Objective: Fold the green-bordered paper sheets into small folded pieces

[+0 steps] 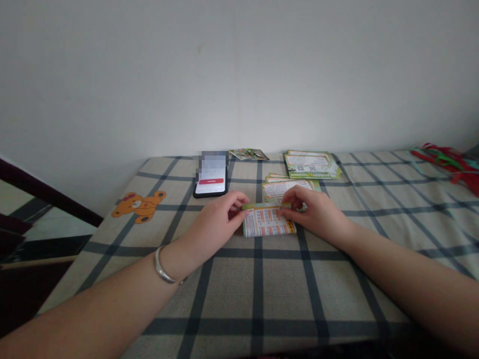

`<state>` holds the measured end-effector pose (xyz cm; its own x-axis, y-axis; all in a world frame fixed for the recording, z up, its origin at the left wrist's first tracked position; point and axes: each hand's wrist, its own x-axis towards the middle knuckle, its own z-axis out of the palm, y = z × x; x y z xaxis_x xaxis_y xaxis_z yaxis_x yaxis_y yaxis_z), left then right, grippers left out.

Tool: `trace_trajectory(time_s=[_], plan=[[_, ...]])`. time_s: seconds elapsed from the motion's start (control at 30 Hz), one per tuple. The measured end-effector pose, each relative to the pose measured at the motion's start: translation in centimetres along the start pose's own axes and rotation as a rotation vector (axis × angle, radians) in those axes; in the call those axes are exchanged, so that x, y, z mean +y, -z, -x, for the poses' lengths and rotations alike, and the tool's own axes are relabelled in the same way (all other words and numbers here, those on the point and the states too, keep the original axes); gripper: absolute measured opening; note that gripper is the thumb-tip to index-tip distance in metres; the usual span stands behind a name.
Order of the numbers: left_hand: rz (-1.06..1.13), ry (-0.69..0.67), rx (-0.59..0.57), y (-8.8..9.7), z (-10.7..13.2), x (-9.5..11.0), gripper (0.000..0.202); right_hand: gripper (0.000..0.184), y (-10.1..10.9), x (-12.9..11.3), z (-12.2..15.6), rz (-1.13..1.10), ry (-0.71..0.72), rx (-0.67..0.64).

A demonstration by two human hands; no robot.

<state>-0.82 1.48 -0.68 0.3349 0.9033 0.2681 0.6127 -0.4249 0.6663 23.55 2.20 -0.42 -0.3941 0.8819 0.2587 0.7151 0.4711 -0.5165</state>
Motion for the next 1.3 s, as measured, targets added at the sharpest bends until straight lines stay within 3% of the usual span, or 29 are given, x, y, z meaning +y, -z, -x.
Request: trace_trajectory(time_s=[0.27,0.73,1.3], plan=[[-0.026,-0.016,0.0,0.22,0.03,-0.38,0.009,0.016,0.21,0.14,0.08,0.107,0.021,0.026],[-0.063,-0.019,-0.004,0.44,-0.09,-0.33,0.006,0.007,0.23,-0.17,0.02,0.052,-0.049,0.029],[-0.46,-0.201,0.041,0.81,-0.19,-0.61,0.011,0.01,0.13,-0.16,-0.18,0.141,-0.096,0.008]])
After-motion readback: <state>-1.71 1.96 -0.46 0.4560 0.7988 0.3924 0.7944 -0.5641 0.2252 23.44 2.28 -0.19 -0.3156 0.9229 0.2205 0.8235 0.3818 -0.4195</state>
